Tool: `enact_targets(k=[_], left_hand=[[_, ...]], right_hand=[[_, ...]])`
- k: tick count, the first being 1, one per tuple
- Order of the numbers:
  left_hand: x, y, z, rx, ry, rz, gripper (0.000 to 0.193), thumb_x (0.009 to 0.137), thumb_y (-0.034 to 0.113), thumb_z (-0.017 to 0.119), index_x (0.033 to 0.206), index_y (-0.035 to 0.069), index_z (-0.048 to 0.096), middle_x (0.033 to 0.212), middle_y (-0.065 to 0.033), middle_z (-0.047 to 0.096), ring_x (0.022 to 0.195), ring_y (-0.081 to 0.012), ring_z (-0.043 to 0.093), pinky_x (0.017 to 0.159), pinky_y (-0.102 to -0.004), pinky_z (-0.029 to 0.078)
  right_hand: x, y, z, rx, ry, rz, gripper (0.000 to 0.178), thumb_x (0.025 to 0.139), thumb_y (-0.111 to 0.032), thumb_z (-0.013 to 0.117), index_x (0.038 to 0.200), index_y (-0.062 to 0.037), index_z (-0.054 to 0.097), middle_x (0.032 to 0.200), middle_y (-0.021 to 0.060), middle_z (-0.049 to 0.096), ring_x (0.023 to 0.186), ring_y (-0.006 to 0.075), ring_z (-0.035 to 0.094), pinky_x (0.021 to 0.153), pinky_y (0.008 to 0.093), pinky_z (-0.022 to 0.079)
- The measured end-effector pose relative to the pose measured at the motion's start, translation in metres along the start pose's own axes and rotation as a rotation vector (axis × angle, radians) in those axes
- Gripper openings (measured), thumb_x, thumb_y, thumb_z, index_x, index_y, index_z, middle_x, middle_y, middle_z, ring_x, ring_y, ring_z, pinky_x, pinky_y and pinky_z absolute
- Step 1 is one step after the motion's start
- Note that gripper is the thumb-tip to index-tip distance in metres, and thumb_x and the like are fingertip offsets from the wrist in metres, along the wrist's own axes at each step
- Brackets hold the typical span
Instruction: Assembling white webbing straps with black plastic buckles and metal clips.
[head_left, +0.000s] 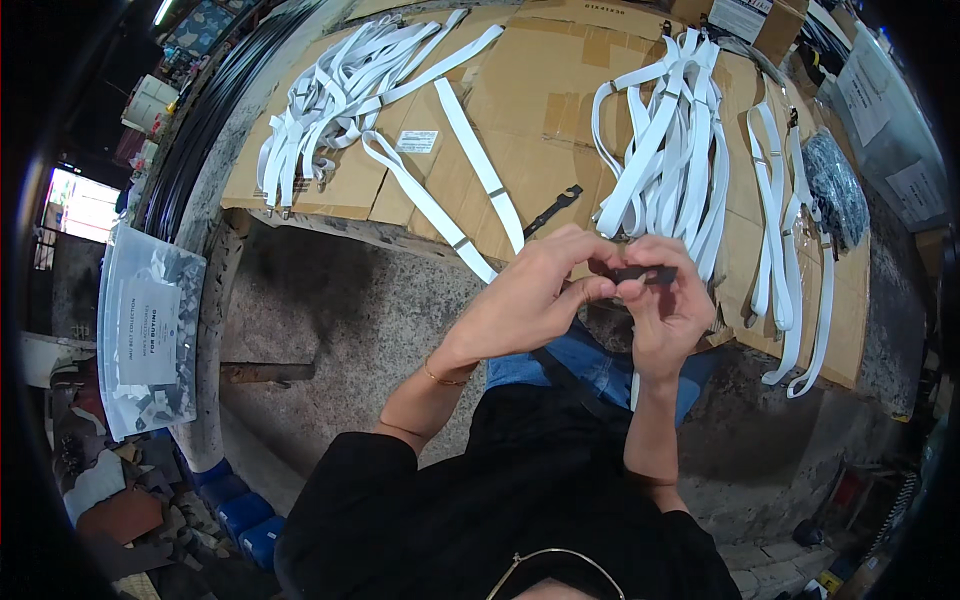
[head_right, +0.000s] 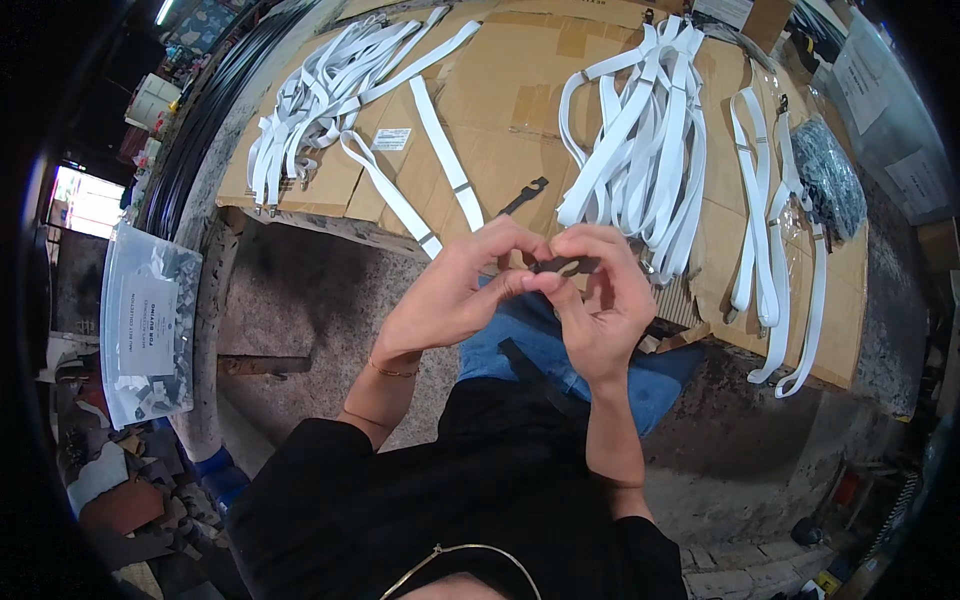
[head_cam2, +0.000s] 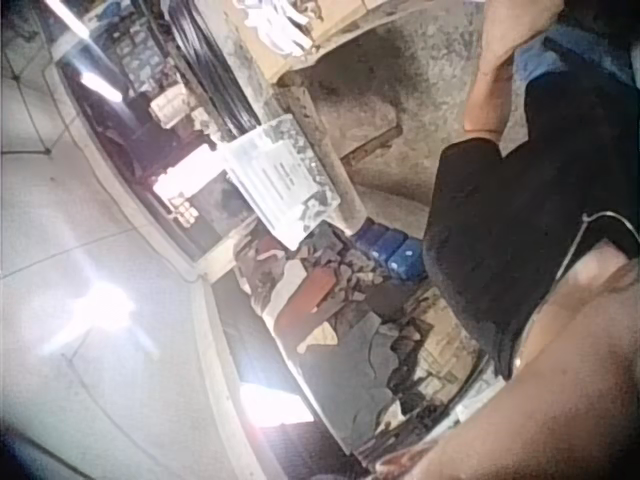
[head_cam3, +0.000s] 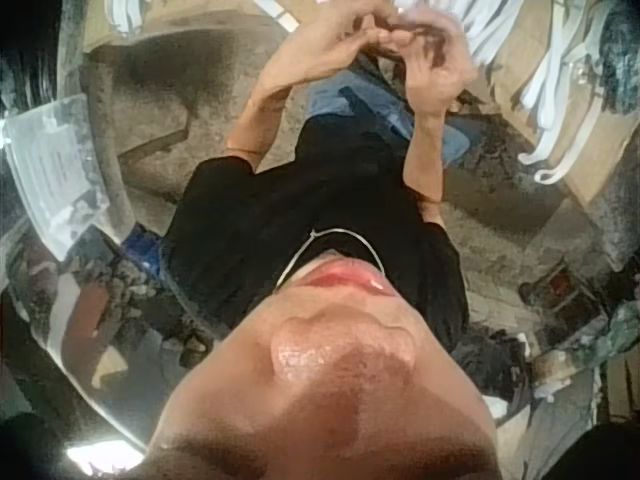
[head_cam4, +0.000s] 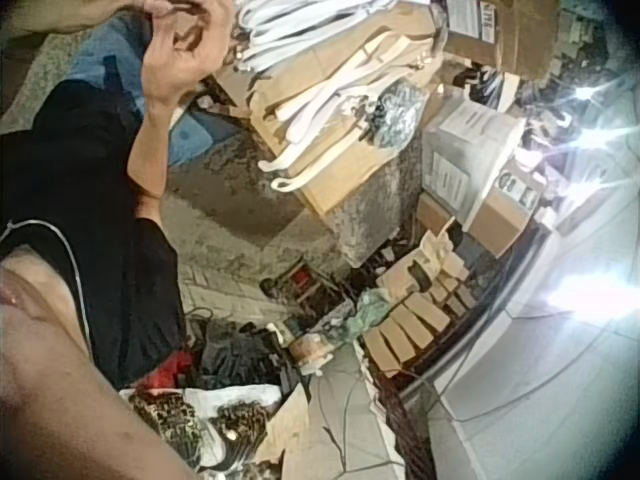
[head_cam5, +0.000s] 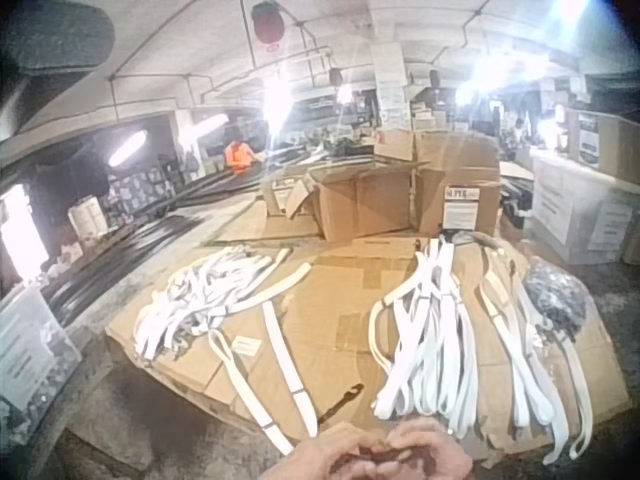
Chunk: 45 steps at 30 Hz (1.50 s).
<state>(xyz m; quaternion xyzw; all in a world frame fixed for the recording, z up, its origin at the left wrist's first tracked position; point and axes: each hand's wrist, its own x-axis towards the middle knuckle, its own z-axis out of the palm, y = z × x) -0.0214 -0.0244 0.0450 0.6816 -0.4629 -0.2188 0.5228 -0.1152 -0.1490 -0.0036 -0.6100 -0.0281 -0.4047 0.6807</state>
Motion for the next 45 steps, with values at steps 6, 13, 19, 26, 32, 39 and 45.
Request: enact_targets(k=[6, 13, 19, 26, 32, 39, 45], left_hand=[[0.001, 0.000, 0.006, 0.109, 0.111, 0.024, 0.017, 0.078, 0.000, 0.059, 0.095, -0.003, 0.056, 0.087, -0.0141, 0.058, 0.087, -0.0311, 0.052, 0.075, -0.0363, 0.043], [-0.001, -0.007, 0.003, 0.049, 0.090, 0.006, 0.020, 0.078, 0.002, 0.064, 0.097, -0.001, 0.057, 0.084, -0.0077, 0.056, 0.079, -0.0164, 0.054, 0.070, -0.0275, 0.044], [-0.010, -0.002, 0.004, -0.343, 0.018, -0.291, 0.028, 0.080, 0.005, 0.066, 0.105, -0.004, 0.058, 0.094, -0.0058, 0.061, 0.087, -0.0117, 0.056, 0.077, -0.0269, 0.046], [-0.014, -0.009, -0.001, -0.347, 0.101, -0.288, 0.028, 0.083, 0.005, 0.063, 0.109, -0.005, 0.057, 0.094, -0.0065, 0.063, 0.089, -0.0109, 0.058, 0.081, -0.0254, 0.046], [-0.012, -0.009, -0.004, -0.395, 0.067, -0.316, 0.024, 0.086, 0.006, 0.059, 0.108, -0.005, 0.058, 0.088, -0.0053, 0.063, 0.081, -0.0099, 0.058, 0.075, -0.0247, 0.047], [-0.008, -0.009, 0.000, -0.073, 0.094, -0.222, 0.026, 0.086, 0.006, 0.057, 0.108, -0.007, 0.057, 0.081, -0.0143, 0.065, 0.067, -0.0168, 0.063, 0.059, -0.0266, 0.047], [-0.006, -0.015, 0.013, 0.236, 0.283, 0.139, 0.022, 0.078, 0.001, 0.061, 0.100, -0.003, 0.059, 0.078, -0.0161, 0.061, 0.066, -0.0309, 0.061, 0.057, -0.0333, 0.047]], right_hand=[[0.001, -0.013, 0.012, 0.023, 0.106, 0.178, 0.024, 0.084, -0.002, 0.062, 0.105, 0.0072, 0.053, 0.094, 0.0092, 0.060, 0.085, 0.0139, 0.058, 0.076, 0.0233, 0.046], [0.002, -0.012, 0.014, 0.079, 0.167, 0.257, 0.026, 0.086, -0.004, 0.061, 0.108, 0.0055, 0.053, 0.093, 0.0070, 0.060, 0.084, 0.0116, 0.058, 0.077, 0.0223, 0.045], [0.001, 0.004, 0.016, 0.087, 0.272, 0.283, 0.024, 0.086, -0.006, 0.061, 0.108, 0.0039, 0.055, 0.091, 0.0055, 0.060, 0.085, 0.0101, 0.057, 0.076, 0.0213, 0.045], [0.004, 0.002, 0.015, 0.307, 0.054, 0.386, 0.019, 0.084, 0.002, 0.060, 0.103, 0.0042, 0.056, 0.095, 0.0077, 0.059, 0.087, 0.0118, 0.056, 0.080, 0.0241, 0.045], [0.004, 0.018, 0.010, 0.250, -0.018, 0.218, 0.015, 0.079, 0.008, 0.062, 0.094, 0.0050, 0.058, 0.094, 0.0083, 0.057, 0.091, 0.0124, 0.054, 0.079, 0.0234, 0.044], [0.002, 0.023, 0.010, 0.276, 0.067, 0.258, 0.017, 0.077, 0.009, 0.063, 0.093, 0.0048, 0.058, 0.094, 0.0078, 0.057, 0.086, 0.0119, 0.055, 0.078, 0.0229, 0.045], [0.000, 0.033, 0.003, 0.279, 0.058, 0.133, 0.018, 0.077, 0.006, 0.066, 0.093, 0.0036, 0.059, 0.094, 0.0097, 0.059, 0.084, 0.0133, 0.056, 0.078, 0.0238, 0.046]])
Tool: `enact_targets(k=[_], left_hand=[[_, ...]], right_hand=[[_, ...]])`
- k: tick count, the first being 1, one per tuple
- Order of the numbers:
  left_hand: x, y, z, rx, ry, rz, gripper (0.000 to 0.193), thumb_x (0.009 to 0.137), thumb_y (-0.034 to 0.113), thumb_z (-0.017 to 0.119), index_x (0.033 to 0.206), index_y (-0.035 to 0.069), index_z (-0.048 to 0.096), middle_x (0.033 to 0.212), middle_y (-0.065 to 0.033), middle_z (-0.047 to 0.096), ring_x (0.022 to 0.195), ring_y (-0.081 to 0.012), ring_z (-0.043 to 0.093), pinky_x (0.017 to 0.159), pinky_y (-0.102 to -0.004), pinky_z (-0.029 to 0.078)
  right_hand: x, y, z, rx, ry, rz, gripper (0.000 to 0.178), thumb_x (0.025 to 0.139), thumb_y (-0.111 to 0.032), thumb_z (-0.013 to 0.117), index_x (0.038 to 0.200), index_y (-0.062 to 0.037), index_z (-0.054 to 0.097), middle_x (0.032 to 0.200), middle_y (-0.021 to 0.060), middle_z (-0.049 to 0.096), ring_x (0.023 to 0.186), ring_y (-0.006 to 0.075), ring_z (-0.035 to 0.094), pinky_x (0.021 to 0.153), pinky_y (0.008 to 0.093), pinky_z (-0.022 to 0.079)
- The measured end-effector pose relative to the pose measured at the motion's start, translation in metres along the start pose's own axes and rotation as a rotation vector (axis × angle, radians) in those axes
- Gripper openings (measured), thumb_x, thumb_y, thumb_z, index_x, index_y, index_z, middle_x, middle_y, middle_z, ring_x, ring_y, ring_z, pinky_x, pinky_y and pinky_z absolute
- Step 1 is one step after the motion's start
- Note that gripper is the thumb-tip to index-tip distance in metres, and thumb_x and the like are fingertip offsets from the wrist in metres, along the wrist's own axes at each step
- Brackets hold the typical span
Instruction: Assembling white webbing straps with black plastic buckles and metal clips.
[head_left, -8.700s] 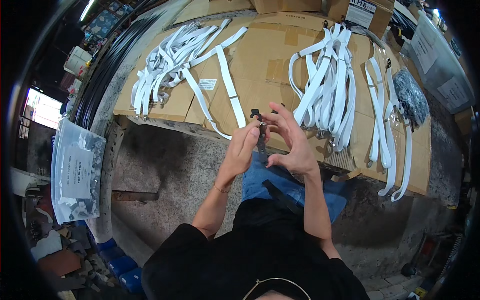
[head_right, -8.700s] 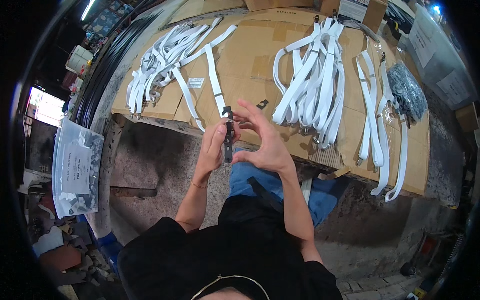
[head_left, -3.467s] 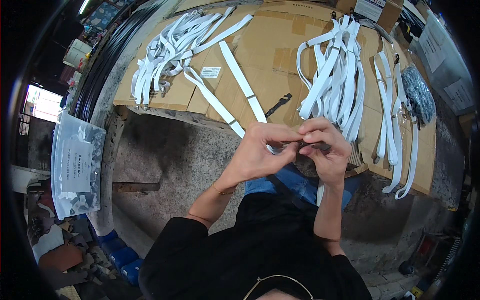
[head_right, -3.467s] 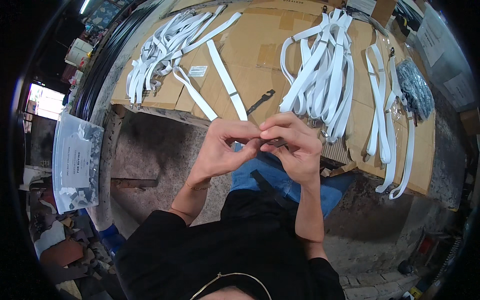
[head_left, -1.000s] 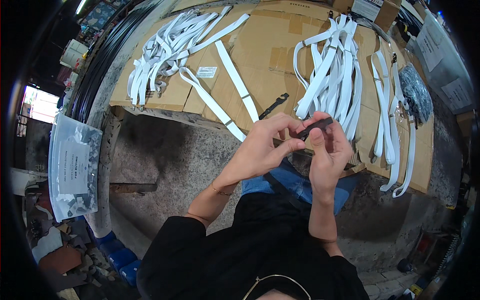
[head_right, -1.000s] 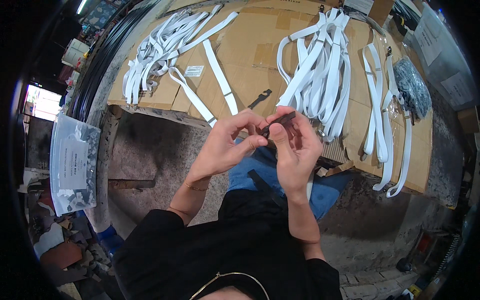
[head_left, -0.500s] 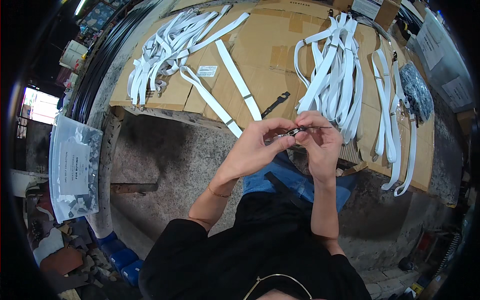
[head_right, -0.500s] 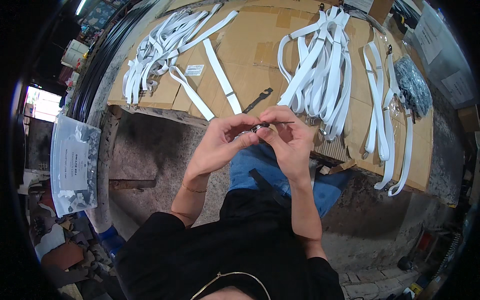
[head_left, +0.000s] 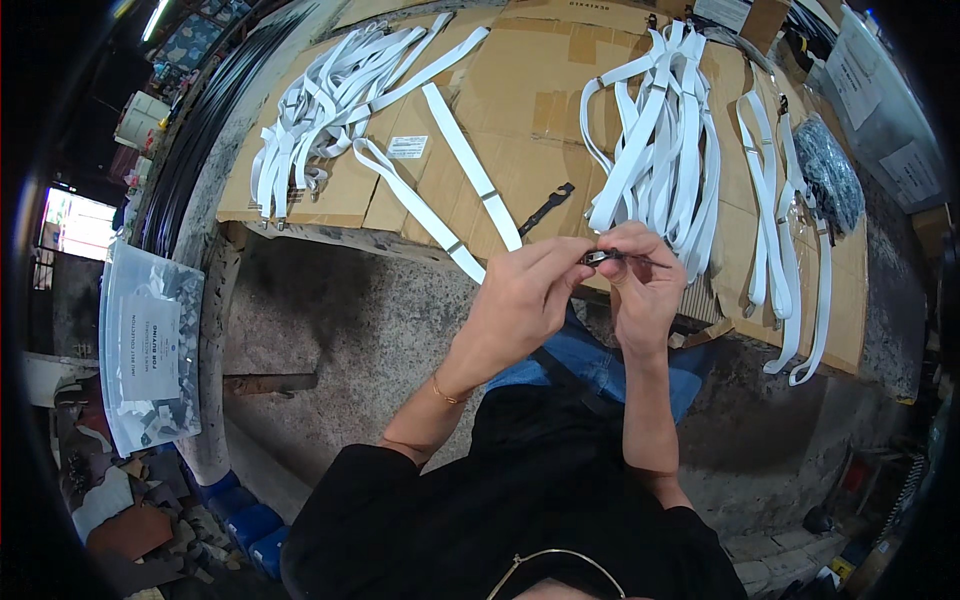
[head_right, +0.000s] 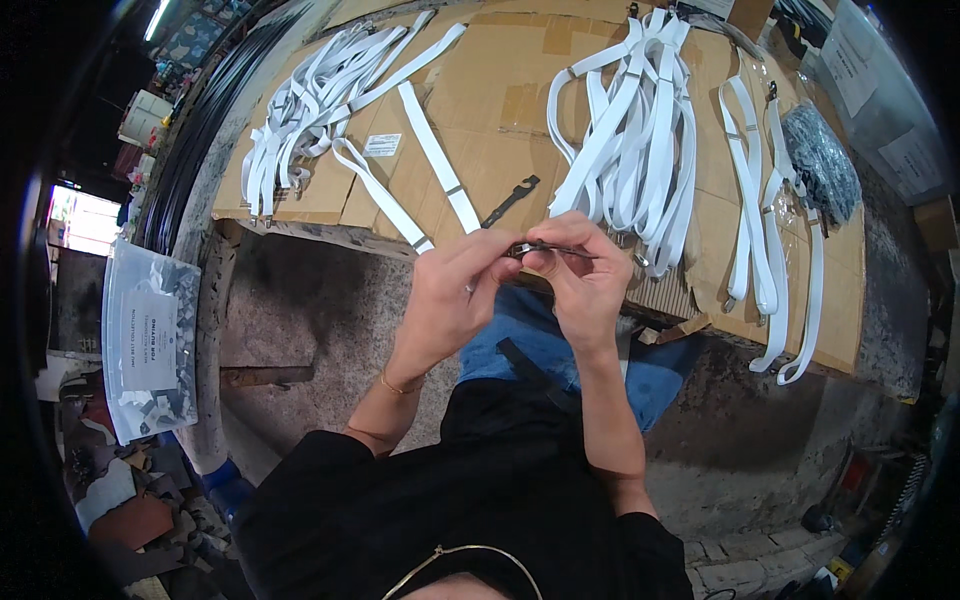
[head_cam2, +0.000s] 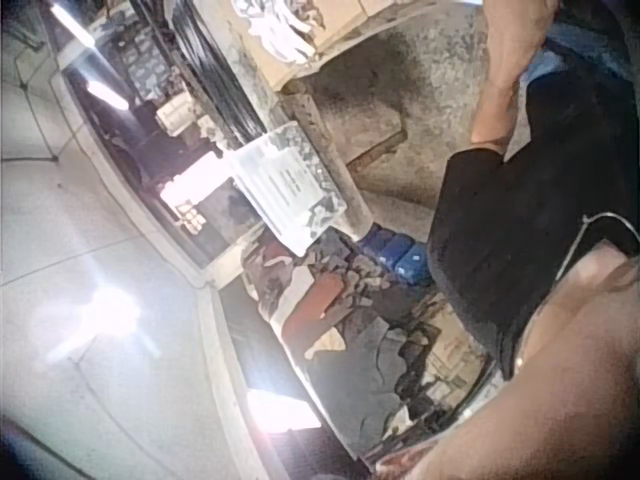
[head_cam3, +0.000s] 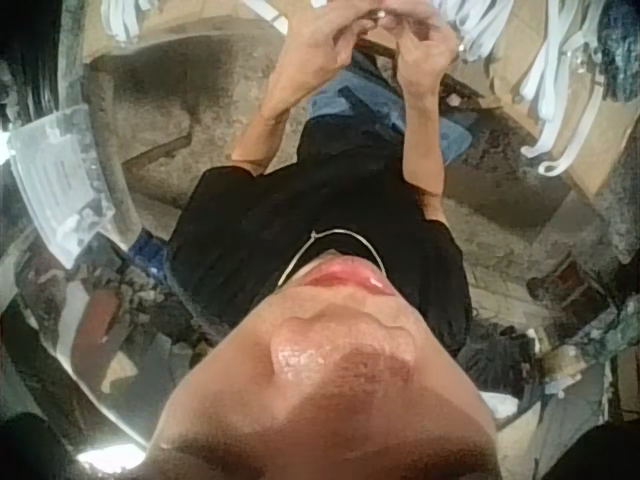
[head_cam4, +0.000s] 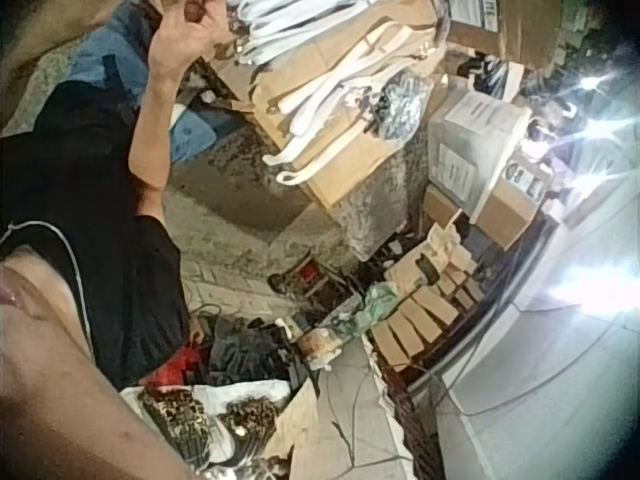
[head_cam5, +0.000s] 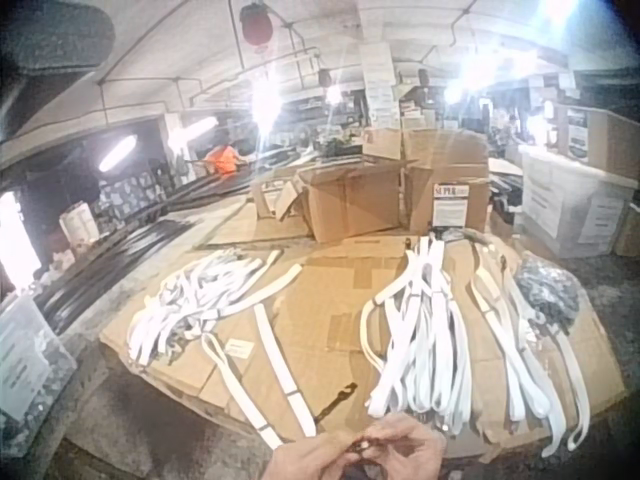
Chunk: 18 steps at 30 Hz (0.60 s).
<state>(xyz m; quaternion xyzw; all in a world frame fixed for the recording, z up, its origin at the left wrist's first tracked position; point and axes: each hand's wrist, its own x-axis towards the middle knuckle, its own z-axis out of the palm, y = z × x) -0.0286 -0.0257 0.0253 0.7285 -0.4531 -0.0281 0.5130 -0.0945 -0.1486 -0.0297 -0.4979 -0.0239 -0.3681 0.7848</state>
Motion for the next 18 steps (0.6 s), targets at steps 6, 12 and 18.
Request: enact_targets(k=[6, 12, 18], left_hand=[[-0.005, -0.004, 0.005, 0.177, 0.092, 0.238, 0.014, 0.072, -0.002, 0.065, 0.085, -0.002, 0.060, 0.071, -0.0121, 0.059, 0.055, -0.0273, 0.057, 0.051, -0.0315, 0.045], [-0.020, -0.012, 0.011, 0.015, 0.047, 0.147, 0.027, 0.072, 0.002, 0.068, 0.097, 0.000, 0.058, 0.076, -0.0128, 0.061, 0.064, -0.0272, 0.060, 0.052, -0.0314, 0.046], [-0.018, -0.021, -0.002, -0.249, -0.237, -0.261, 0.029, 0.070, -0.002, 0.067, 0.098, 0.002, 0.062, 0.083, -0.0165, 0.064, 0.075, -0.0290, 0.064, 0.066, -0.0318, 0.049]], right_hand=[[-0.001, -0.006, 0.002, 0.049, -0.052, 0.005, 0.016, 0.079, 0.001, 0.066, 0.089, 0.0022, 0.054, 0.092, 0.0123, 0.059, 0.083, 0.0148, 0.055, 0.074, 0.0251, 0.045], [-0.008, -0.017, 0.000, -0.003, -0.098, 0.028, 0.016, 0.080, 0.000, 0.066, 0.089, 0.0023, 0.052, 0.091, 0.0138, 0.059, 0.082, 0.0146, 0.053, 0.077, 0.0262, 0.043], [0.000, -0.034, -0.001, 0.086, -0.065, -0.108, 0.022, 0.079, -0.001, 0.066, 0.094, 0.0004, 0.051, 0.095, 0.0142, 0.057, 0.083, 0.0177, 0.055, 0.078, 0.0285, 0.044]])
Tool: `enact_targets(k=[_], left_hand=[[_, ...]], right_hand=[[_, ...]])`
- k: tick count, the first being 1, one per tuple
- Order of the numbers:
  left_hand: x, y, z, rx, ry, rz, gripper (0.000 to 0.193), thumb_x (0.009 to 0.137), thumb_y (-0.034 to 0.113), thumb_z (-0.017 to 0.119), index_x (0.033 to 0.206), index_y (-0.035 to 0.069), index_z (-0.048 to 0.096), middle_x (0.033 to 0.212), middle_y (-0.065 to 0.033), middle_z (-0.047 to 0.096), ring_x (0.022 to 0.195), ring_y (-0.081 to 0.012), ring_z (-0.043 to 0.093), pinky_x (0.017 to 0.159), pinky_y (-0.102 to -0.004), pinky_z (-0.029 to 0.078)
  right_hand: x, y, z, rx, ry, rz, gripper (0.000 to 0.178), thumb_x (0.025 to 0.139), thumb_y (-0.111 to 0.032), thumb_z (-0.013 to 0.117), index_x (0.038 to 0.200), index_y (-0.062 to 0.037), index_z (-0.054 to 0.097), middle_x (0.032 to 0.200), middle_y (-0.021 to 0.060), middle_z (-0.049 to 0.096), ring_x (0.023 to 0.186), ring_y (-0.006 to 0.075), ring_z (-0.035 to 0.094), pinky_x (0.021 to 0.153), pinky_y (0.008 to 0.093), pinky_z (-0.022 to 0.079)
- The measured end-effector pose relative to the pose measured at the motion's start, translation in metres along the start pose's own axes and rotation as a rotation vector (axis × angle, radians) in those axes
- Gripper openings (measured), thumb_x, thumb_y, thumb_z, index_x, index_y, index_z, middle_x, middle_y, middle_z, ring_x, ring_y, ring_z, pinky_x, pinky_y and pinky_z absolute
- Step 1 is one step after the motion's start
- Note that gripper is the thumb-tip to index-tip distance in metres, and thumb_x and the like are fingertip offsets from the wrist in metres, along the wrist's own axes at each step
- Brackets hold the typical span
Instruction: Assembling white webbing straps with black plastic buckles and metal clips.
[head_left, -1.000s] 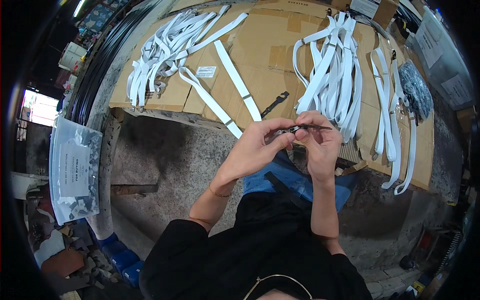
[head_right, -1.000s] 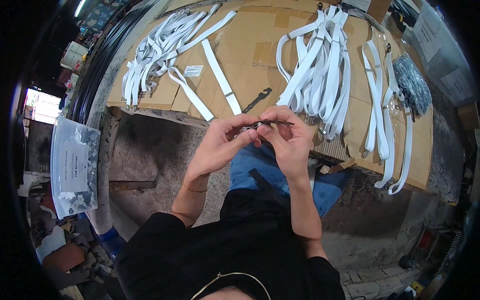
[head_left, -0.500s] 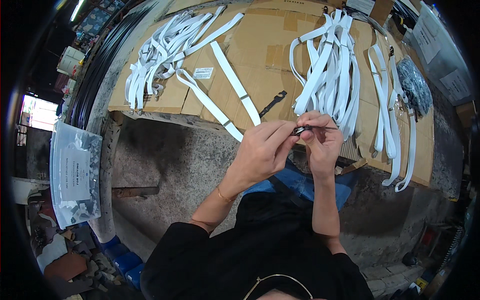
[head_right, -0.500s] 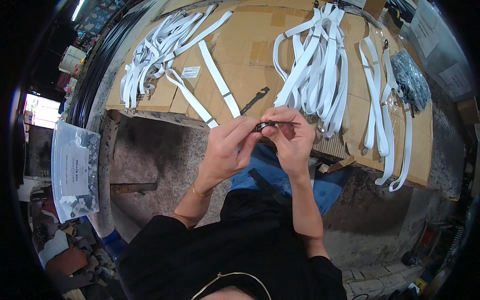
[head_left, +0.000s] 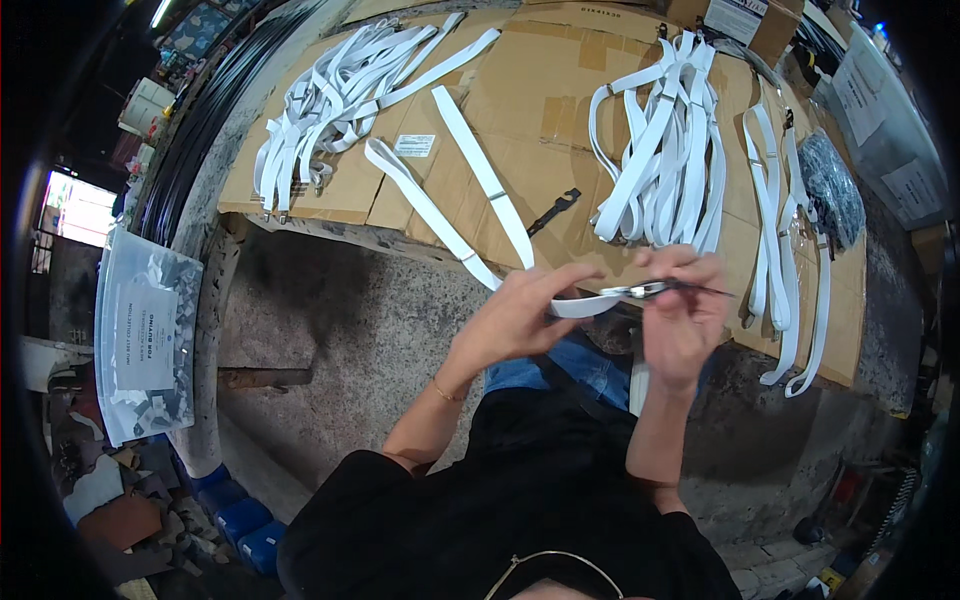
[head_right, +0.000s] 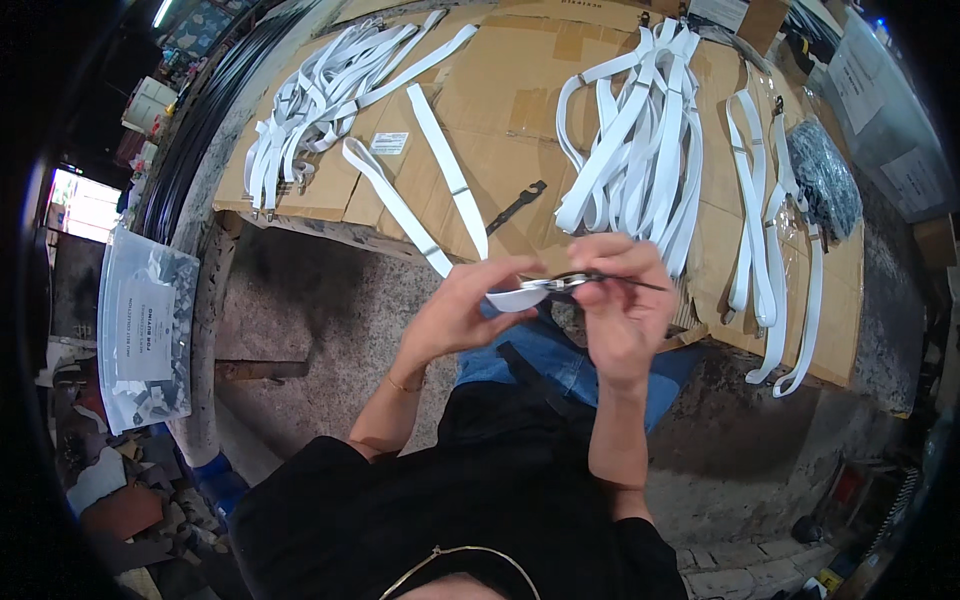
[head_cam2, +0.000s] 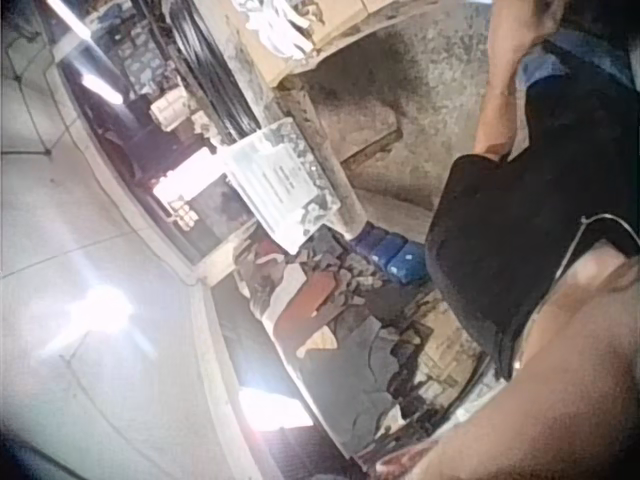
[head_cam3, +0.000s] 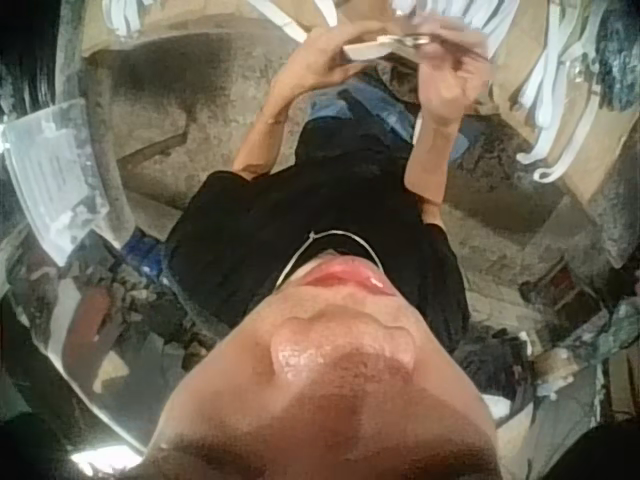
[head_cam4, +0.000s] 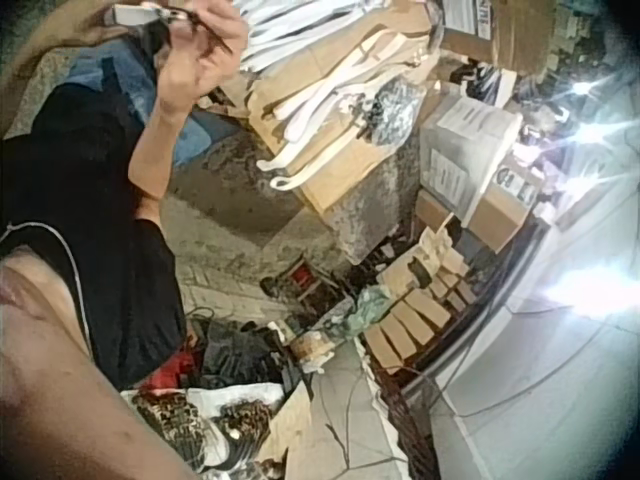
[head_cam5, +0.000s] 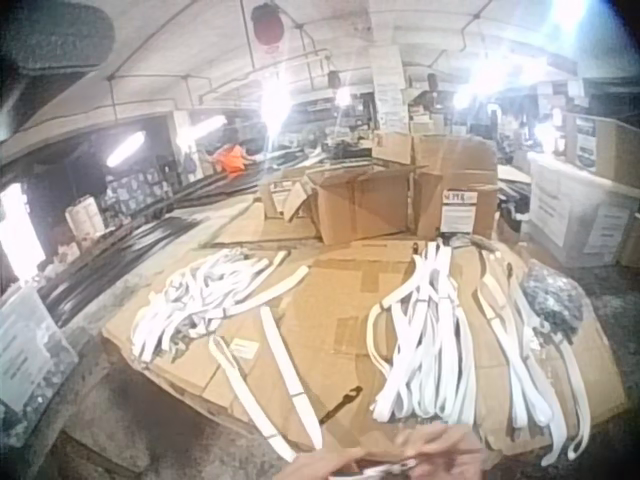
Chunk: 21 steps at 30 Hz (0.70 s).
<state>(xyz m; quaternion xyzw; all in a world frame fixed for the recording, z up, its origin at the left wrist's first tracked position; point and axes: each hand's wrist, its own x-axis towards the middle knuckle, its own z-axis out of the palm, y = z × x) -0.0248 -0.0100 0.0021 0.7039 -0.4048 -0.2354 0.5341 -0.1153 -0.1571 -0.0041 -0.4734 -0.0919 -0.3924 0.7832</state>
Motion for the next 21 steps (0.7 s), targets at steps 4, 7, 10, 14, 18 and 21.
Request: enact_targets(k=[4, 7, 10, 14, 18, 21], left_hand=[[0.015, -0.039, -0.022, 0.418, 0.010, 0.143, 0.034, 0.065, -0.002, 0.062, 0.098, 0.004, 0.060, 0.088, -0.0148, 0.063, 0.086, -0.0324, 0.061, 0.075, -0.0361, 0.047], [0.022, -0.052, -0.034, 0.477, 0.128, 0.214, 0.038, 0.066, -0.004, 0.059, 0.104, 0.003, 0.056, 0.098, -0.0158, 0.061, 0.095, -0.0333, 0.057, 0.082, -0.0367, 0.045], [0.029, -0.049, -0.041, 0.493, 0.147, 0.218, 0.046, 0.067, -0.007, 0.055, 0.112, 0.002, 0.051, 0.107, -0.0165, 0.057, 0.103, -0.0345, 0.054, 0.088, -0.0379, 0.042], [0.024, -0.059, -0.038, 0.398, 0.260, 0.107, 0.059, 0.063, -0.006, 0.056, 0.121, 0.004, 0.046, 0.109, -0.0188, 0.055, 0.103, -0.0378, 0.050, 0.092, -0.0408, 0.040], [0.012, -0.072, -0.056, 0.729, 0.488, 0.177, 0.039, 0.068, -0.004, 0.058, 0.106, 0.003, 0.055, 0.097, -0.0167, 0.058, 0.096, -0.0357, 0.053, 0.086, -0.0418, 0.041], [0.017, -0.068, -0.068, 0.806, 0.712, 0.288, 0.021, 0.074, -0.003, 0.059, 0.095, 0.002, 0.058, 0.087, -0.0149, 0.059, 0.087, -0.0328, 0.055, 0.081, -0.0401, 0.041]], right_hand=[[0.015, -0.027, -0.007, -0.015, 0.080, -0.087, 0.022, 0.080, -0.004, 0.066, 0.096, -0.0007, 0.051, 0.095, 0.0128, 0.055, 0.082, 0.0204, 0.057, 0.071, 0.0275, 0.047], [0.027, -0.037, -0.011, -0.129, 0.138, -0.115, 0.020, 0.082, -0.005, 0.065, 0.096, -0.0006, 0.051, 0.095, 0.0124, 0.054, 0.081, 0.0204, 0.058, 0.064, 0.0253, 0.047], [0.046, -0.045, -0.014, -0.187, 0.125, -0.163, 0.020, 0.082, -0.006, 0.065, 0.095, -0.0003, 0.050, 0.096, 0.0127, 0.054, 0.081, 0.0181, 0.057, 0.061, 0.0240, 0.046], [0.070, -0.061, -0.019, -0.168, 0.242, -0.145, 0.017, 0.083, -0.004, 0.065, 0.095, -0.0004, 0.053, 0.092, 0.0098, 0.059, 0.076, 0.0126, 0.054, 0.065, 0.0243, 0.044], [0.096, -0.073, -0.028, -0.159, 0.294, -0.098, 0.013, 0.084, 0.002, 0.060, 0.096, -0.0001, 0.056, 0.087, 0.0048, 0.060, 0.080, 0.0105, 0.056, 0.074, 0.0261, 0.044], [0.110, -0.079, -0.029, -0.155, 0.267, -0.021, 0.009, 0.085, -0.001, 0.059, 0.094, -0.0024, 0.059, 0.087, 0.0034, 0.061, 0.077, 0.0112, 0.057, 0.077, 0.0274, 0.046]])
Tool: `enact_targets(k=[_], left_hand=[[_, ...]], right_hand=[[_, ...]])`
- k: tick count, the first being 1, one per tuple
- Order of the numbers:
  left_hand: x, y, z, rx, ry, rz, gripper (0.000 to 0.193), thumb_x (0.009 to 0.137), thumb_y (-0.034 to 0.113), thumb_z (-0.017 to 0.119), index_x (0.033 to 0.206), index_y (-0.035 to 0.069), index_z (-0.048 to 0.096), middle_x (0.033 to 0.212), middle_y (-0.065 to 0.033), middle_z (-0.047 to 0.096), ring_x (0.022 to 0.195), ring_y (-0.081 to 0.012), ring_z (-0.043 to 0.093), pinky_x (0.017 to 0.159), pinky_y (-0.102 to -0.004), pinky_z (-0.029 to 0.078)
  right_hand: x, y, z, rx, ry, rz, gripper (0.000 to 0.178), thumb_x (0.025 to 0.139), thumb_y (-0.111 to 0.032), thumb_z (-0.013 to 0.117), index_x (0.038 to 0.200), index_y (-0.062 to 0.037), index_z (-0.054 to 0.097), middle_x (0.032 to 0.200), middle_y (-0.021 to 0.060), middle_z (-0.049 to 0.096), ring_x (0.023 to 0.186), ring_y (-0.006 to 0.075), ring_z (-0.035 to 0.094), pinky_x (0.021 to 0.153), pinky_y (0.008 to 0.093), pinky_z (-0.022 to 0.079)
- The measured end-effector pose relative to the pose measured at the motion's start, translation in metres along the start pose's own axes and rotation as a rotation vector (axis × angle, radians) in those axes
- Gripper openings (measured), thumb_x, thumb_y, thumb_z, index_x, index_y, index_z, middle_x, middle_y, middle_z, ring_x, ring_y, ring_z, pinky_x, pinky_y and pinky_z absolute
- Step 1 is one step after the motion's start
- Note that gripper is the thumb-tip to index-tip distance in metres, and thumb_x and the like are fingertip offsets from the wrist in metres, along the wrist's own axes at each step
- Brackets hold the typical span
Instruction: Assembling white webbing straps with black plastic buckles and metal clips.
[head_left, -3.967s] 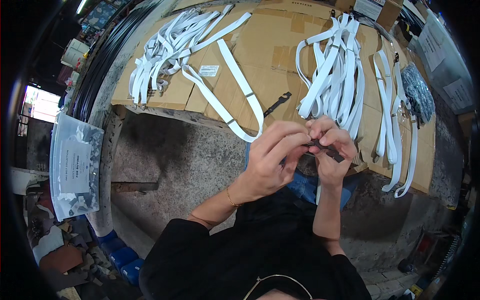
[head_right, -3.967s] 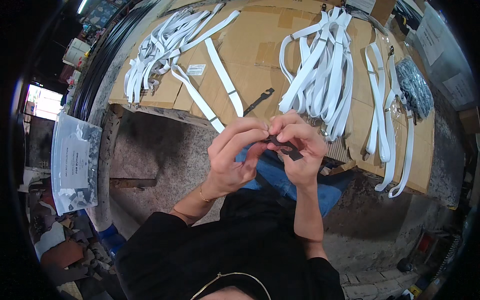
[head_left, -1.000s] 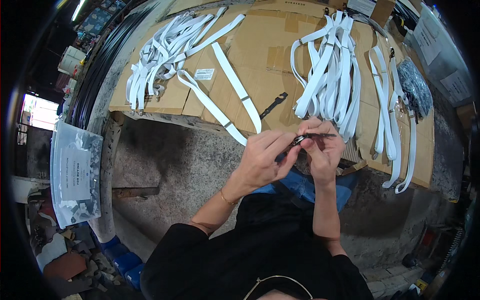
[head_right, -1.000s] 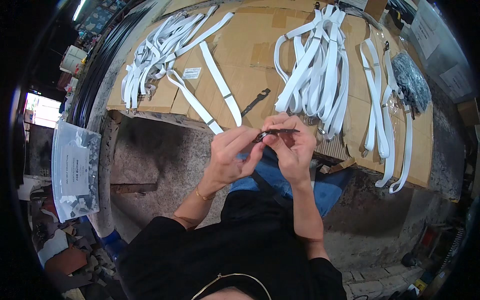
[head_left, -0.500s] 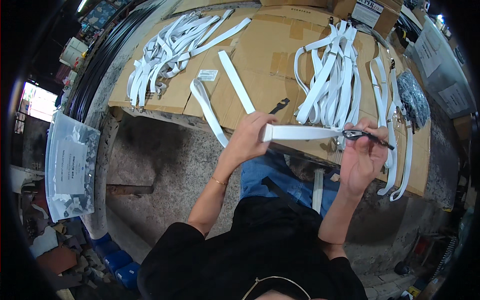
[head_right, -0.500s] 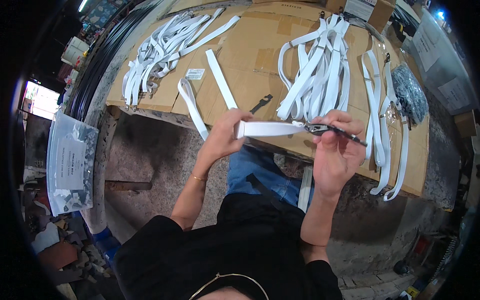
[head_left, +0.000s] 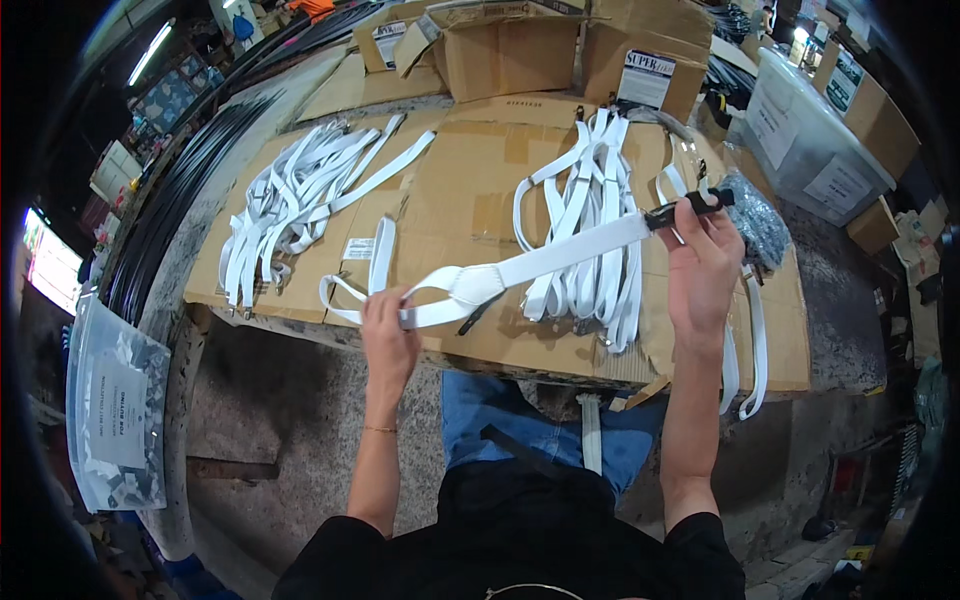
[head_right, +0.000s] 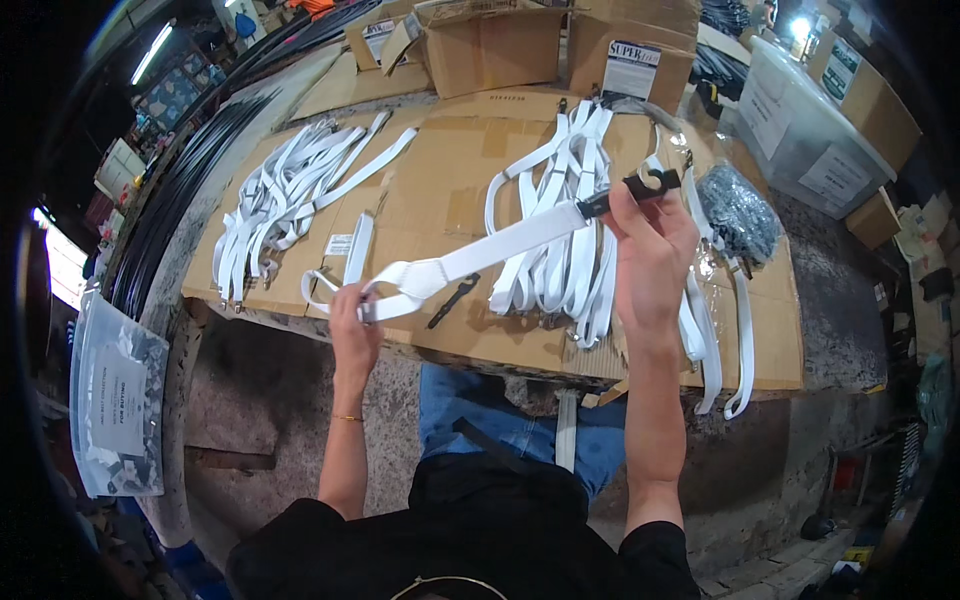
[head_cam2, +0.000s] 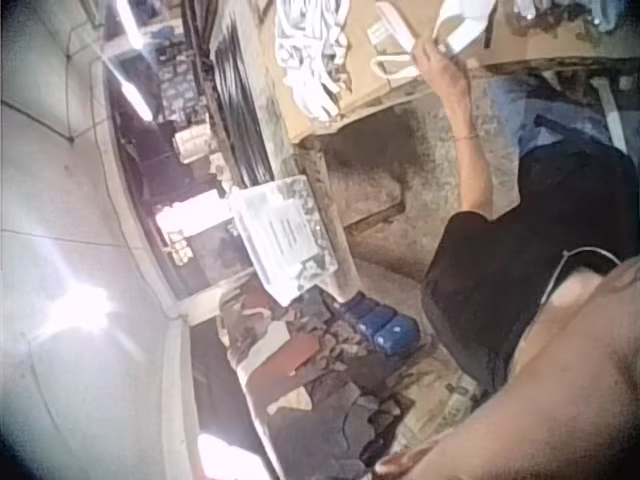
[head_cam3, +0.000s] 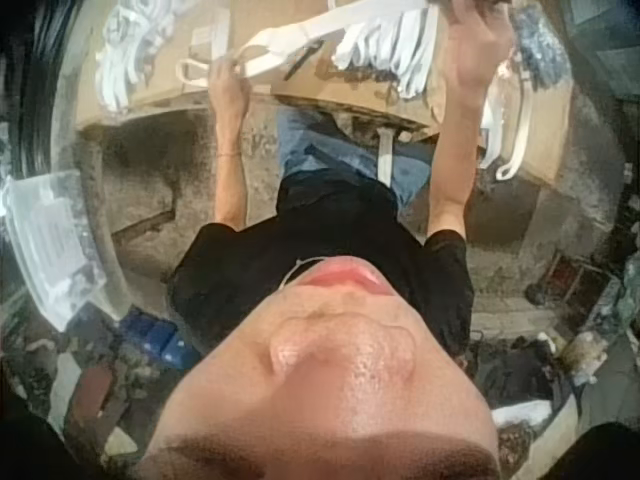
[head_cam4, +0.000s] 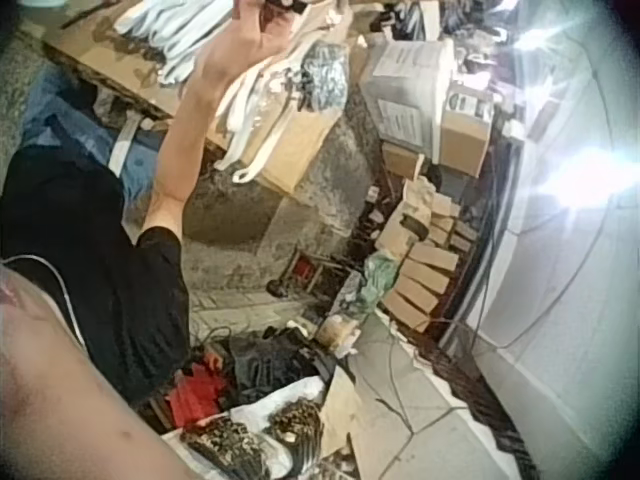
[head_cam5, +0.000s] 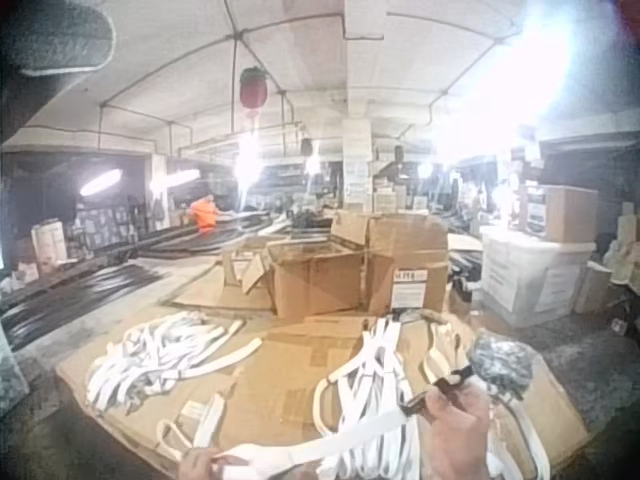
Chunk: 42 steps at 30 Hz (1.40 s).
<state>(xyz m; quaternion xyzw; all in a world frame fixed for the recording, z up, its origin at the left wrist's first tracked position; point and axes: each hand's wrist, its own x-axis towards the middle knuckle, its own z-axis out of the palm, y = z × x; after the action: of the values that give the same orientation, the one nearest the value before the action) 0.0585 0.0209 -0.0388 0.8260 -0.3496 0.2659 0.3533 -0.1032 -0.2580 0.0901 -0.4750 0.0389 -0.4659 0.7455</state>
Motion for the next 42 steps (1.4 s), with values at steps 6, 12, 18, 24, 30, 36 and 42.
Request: enact_targets(k=[6, 12, 18, 24, 30, 36, 42], left_hand=[[0.025, 0.002, -0.024, 0.064, 0.164, 0.048, 0.018, 0.073, 0.000, 0.063, 0.090, 0.002, 0.056, 0.080, -0.0148, 0.059, 0.078, -0.0327, 0.056, 0.070, -0.0392, 0.044], [0.021, 0.002, -0.024, 0.019, -0.133, -0.047, 0.029, 0.068, 0.002, 0.062, 0.096, 0.001, 0.052, 0.081, -0.0189, 0.059, 0.076, -0.0385, 0.056, 0.066, -0.0432, 0.044], [0.002, 0.028, -0.039, 0.033, -0.419, -0.233, 0.034, 0.061, 0.003, 0.064, 0.092, -0.001, 0.053, 0.073, -0.0207, 0.058, 0.067, -0.0407, 0.057, 0.060, -0.0431, 0.045], [-0.023, 0.097, -0.035, -0.513, -0.474, -0.368, 0.037, 0.068, 0.009, 0.070, 0.100, -0.001, 0.052, 0.071, -0.0172, 0.059, 0.065, -0.0255, 0.061, 0.056, -0.0320, 0.046], [-0.035, 0.152, 0.006, -0.607, -0.419, -0.198, 0.067, 0.073, 0.013, 0.070, 0.127, 0.002, 0.032, 0.082, -0.0266, 0.059, 0.077, -0.0428, 0.061, 0.065, -0.0434, 0.049], [0.036, 0.187, 0.064, -0.591, -0.594, -0.451, 0.071, 0.073, 0.014, 0.070, 0.130, -0.001, 0.030, 0.100, -0.0286, 0.056, 0.094, -0.0451, 0.056, 0.078, -0.0475, 0.046], [0.008, 0.128, 0.070, -0.249, -0.232, -0.114, 0.066, 0.073, 0.021, 0.071, 0.122, -0.009, 0.039, 0.124, -0.0264, 0.043, 0.119, -0.0418, 0.038, 0.101, -0.0443, 0.031]], right_hand=[[0.031, -0.026, 0.017, 0.071, -0.109, 0.045, 0.009, 0.085, -0.007, 0.061, 0.093, -0.0032, 0.059, 0.086, 0.0059, 0.062, 0.079, 0.0142, 0.060, 0.077, 0.0292, 0.048], [0.086, -0.072, 0.018, 0.106, -0.219, -0.098, 0.009, 0.088, -0.011, 0.057, 0.094, -0.0042, 0.059, 0.088, 0.0068, 0.062, 0.083, 0.0160, 0.061, 0.075, 0.0333, 0.051], [0.163, -0.137, -0.012, 0.048, -0.364, -0.227, 0.015, 0.087, -0.006, 0.059, 0.100, -0.0007, 0.058, 0.094, 0.0076, 0.062, 0.089, 0.0159, 0.058, 0.079, 0.0305, 0.048], [0.235, -0.151, -0.007, -0.309, -0.287, -0.381, 0.018, 0.085, -0.015, 0.061, 0.099, -0.0052, 0.060, 0.097, 0.0063, 0.063, 0.079, 0.0159, 0.055, 0.081, 0.0312, 0.043], [0.350, -0.097, -0.019, -0.668, -0.240, -0.309, 0.009, 0.080, -0.011, 0.064, 0.075, -0.0048, 0.061, 0.062, 0.0026, 0.056, 0.049, 0.0092, 0.049, 0.039, 0.0231, 0.035], [0.364, 0.004, 0.022, -1.715, 0.120, -0.520, 0.030, 0.075, -0.029, 0.066, 0.088, -0.0021, 0.062, 0.093, 0.0163, 0.064, 0.085, 0.0286, 0.060, 0.073, 0.0408, 0.048], [0.218, 0.144, -0.018, -1.130, -0.480, -0.183, 0.016, 0.073, -0.019, 0.060, 0.080, -0.0050, 0.065, 0.081, 0.0151, 0.064, 0.077, 0.0297, 0.063, 0.069, 0.0386, 0.047]])
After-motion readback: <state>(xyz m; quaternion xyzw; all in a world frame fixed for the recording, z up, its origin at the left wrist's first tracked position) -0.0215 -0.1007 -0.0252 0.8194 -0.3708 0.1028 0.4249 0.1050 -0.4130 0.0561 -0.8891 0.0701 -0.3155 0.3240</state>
